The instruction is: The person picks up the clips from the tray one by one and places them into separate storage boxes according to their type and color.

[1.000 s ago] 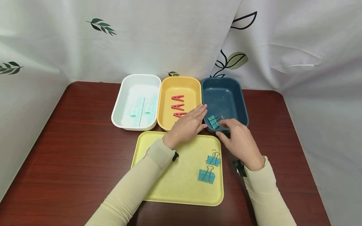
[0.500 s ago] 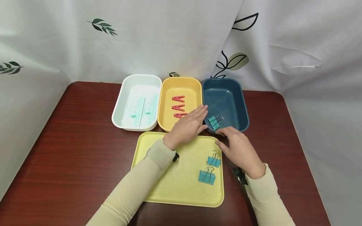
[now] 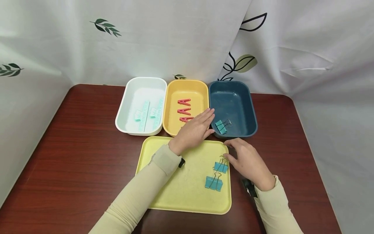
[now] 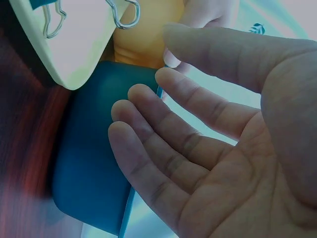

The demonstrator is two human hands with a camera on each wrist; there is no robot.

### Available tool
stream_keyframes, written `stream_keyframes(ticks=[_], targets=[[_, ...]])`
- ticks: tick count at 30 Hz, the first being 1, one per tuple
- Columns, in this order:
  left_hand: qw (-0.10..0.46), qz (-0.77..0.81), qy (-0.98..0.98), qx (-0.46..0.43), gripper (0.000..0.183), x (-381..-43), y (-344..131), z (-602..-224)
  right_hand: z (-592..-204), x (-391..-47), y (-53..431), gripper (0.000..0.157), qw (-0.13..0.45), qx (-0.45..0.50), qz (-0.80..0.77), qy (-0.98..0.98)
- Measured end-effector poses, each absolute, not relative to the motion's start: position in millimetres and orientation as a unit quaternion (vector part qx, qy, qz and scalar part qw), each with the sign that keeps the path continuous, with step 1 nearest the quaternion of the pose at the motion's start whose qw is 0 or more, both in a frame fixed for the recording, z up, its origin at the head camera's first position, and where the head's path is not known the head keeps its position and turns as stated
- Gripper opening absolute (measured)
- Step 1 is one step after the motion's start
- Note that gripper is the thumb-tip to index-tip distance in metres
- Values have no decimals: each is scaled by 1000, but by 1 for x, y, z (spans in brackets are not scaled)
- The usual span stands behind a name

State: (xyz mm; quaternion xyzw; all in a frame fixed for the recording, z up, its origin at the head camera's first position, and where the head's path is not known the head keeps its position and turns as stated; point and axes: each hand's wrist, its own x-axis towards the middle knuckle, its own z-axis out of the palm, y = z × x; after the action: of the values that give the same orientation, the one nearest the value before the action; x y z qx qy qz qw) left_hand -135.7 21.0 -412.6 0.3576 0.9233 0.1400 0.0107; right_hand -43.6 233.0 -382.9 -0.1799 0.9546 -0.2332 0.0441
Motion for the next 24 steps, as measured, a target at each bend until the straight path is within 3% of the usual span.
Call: stream_keyframes(ticks=[24], targets=[[17, 126, 927, 354, 63, -136, 22, -413, -390, -37, 228, 34, 93, -200, -220, 950]])
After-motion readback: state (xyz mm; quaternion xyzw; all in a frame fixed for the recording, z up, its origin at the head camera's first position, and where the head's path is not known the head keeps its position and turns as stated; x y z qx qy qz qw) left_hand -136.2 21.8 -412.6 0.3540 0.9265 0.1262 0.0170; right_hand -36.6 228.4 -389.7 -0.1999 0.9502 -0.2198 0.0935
